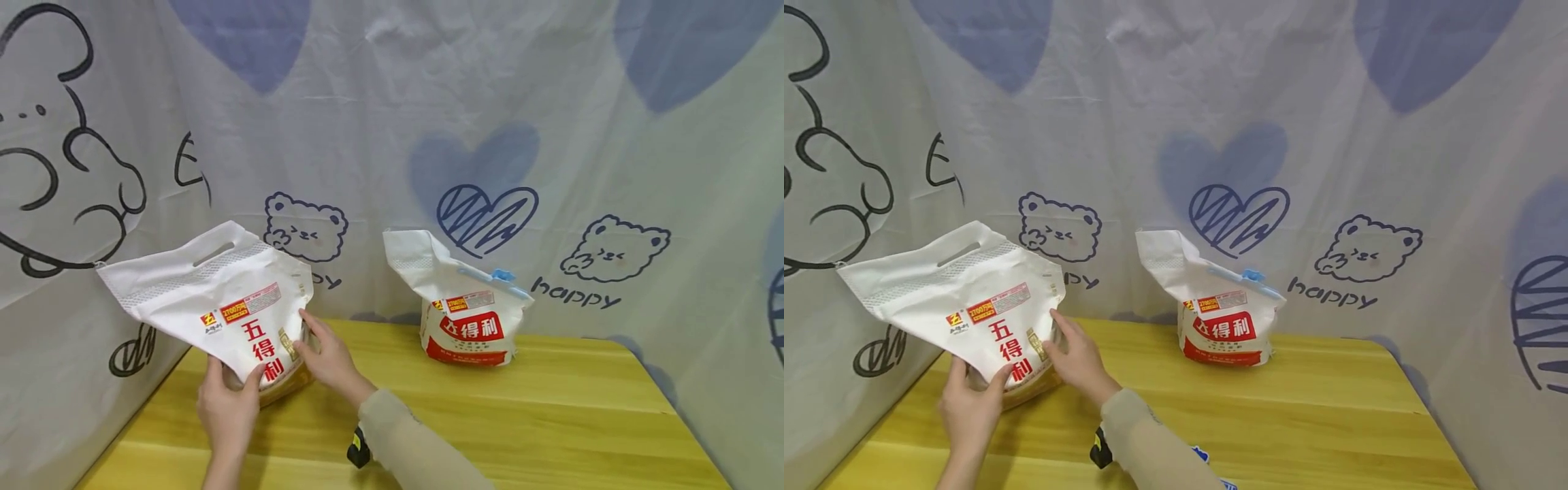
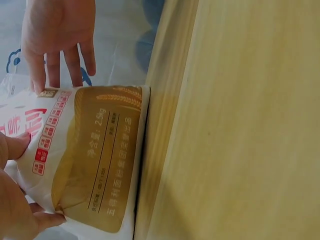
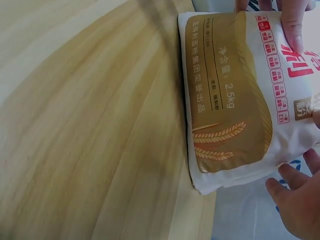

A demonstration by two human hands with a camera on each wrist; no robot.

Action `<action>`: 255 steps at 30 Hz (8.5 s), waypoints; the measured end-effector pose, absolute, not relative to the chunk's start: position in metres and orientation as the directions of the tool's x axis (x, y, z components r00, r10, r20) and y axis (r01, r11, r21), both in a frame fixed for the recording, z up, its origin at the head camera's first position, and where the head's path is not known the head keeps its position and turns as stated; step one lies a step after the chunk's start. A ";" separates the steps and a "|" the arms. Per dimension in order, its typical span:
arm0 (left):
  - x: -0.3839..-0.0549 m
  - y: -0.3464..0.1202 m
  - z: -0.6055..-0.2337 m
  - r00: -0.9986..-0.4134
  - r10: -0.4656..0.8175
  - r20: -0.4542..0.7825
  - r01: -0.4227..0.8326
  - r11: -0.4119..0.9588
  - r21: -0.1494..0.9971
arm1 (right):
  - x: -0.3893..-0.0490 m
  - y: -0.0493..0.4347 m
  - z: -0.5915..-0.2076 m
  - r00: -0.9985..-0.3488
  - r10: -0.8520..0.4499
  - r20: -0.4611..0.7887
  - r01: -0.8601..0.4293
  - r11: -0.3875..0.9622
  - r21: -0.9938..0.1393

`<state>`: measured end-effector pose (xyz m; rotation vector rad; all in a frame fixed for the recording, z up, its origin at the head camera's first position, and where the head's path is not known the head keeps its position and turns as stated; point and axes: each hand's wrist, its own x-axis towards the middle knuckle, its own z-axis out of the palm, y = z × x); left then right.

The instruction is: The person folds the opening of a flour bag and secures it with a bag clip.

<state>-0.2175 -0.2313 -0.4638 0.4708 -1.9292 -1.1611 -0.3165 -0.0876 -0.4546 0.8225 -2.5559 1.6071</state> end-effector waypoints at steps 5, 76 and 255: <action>-0.227 -0.231 -0.465 -0.666 -0.606 0.434 0.101 0.504 0.858 | -0.321 -0.078 -0.457 -0.863 -0.380 0.333 -0.462 0.327 -0.825; -0.274 -0.195 -0.449 -0.761 -0.379 0.527 0.313 0.497 0.809 | -0.308 0.028 -0.448 -0.884 -0.093 0.459 -0.463 0.321 -0.826; -0.375 -0.225 -0.319 -0.611 0.364 0.703 0.584 0.807 0.090 | -0.375 0.013 -0.416 -0.692 -0.080 0.717 -0.663 0.463 -0.589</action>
